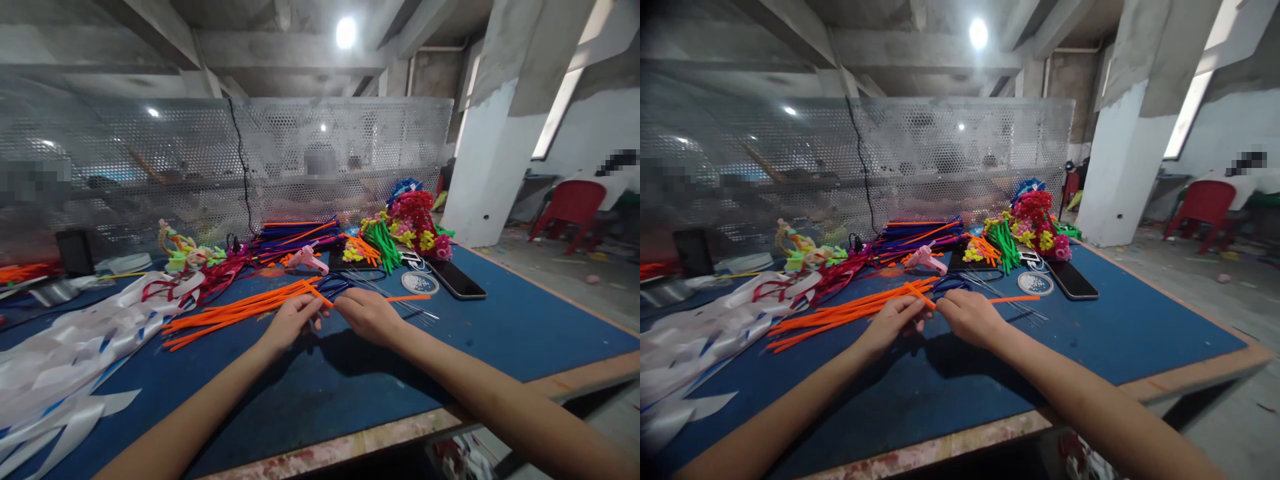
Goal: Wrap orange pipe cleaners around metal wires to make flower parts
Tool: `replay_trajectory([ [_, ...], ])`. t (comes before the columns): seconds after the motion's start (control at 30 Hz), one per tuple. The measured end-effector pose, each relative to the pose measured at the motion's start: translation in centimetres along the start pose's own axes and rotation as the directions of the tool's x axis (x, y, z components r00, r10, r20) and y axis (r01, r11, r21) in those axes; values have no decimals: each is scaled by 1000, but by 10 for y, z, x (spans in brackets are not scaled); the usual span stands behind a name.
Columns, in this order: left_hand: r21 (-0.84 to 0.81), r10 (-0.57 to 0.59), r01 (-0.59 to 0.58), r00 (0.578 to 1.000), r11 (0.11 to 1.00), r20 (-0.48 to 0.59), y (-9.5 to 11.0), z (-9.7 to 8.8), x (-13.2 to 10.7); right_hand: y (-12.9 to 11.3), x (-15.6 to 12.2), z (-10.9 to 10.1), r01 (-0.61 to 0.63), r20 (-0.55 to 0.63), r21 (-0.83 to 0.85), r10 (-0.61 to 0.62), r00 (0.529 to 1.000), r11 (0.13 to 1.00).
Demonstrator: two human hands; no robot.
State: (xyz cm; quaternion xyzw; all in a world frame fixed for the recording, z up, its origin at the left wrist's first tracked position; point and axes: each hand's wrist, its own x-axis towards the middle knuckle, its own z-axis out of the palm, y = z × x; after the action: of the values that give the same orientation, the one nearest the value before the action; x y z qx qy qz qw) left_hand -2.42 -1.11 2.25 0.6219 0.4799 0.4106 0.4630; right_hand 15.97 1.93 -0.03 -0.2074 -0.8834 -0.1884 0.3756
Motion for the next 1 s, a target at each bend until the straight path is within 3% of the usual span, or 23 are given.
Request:
replay_trajectory([
  [0.07,-158,-49,55,998,986,43,-1,-1,0,1,-1,0,24,-37,-7,-25,999,1000],
  [0.13,-333,-171,193,981,923,95,-1,-2,1,1,-1,-1,77,-70,-27,-79,994,997],
  [0.2,-456,-325,375,927,807,187,-1,-4,1,0,-1,-4,148,-82,-65,-153,985,987],
  [0.3,-471,-451,578,816,667,362,-1,-9,1,-4,-1,-11,268,-67,-129,-278,958,955],
  [0.37,-415,-454,609,788,676,416,0,-12,0,-5,-1,-15,313,-59,-152,-324,944,938],
  [0.43,-346,-415,561,811,752,413,1,-15,-2,-6,-1,-15,323,-60,-156,-335,940,934],
  [0.57,-118,-274,324,909,939,314,7,-16,-3,-6,-2,-10,277,-74,-120,-287,955,953],
  [0.7,176,-92,53,970,983,226,12,-14,-4,-8,-4,-2,213,-66,-31,-215,974,977],
  [0.77,350,55,-119,981,929,189,14,-12,-7,-9,-4,0,172,-64,-3,-172,983,985],
  [0.87,647,314,-339,936,683,159,15,-9,-14,-10,-5,3,100,-66,17,-99,993,995],
  [0.93,761,402,-360,904,540,142,14,-6,-17,-10,-5,3,72,-72,20,-70,995,997],
  [1.0,794,377,-301,921,529,98,12,-4,-17,-9,-5,3,79,-77,5,-78,994,997],
])
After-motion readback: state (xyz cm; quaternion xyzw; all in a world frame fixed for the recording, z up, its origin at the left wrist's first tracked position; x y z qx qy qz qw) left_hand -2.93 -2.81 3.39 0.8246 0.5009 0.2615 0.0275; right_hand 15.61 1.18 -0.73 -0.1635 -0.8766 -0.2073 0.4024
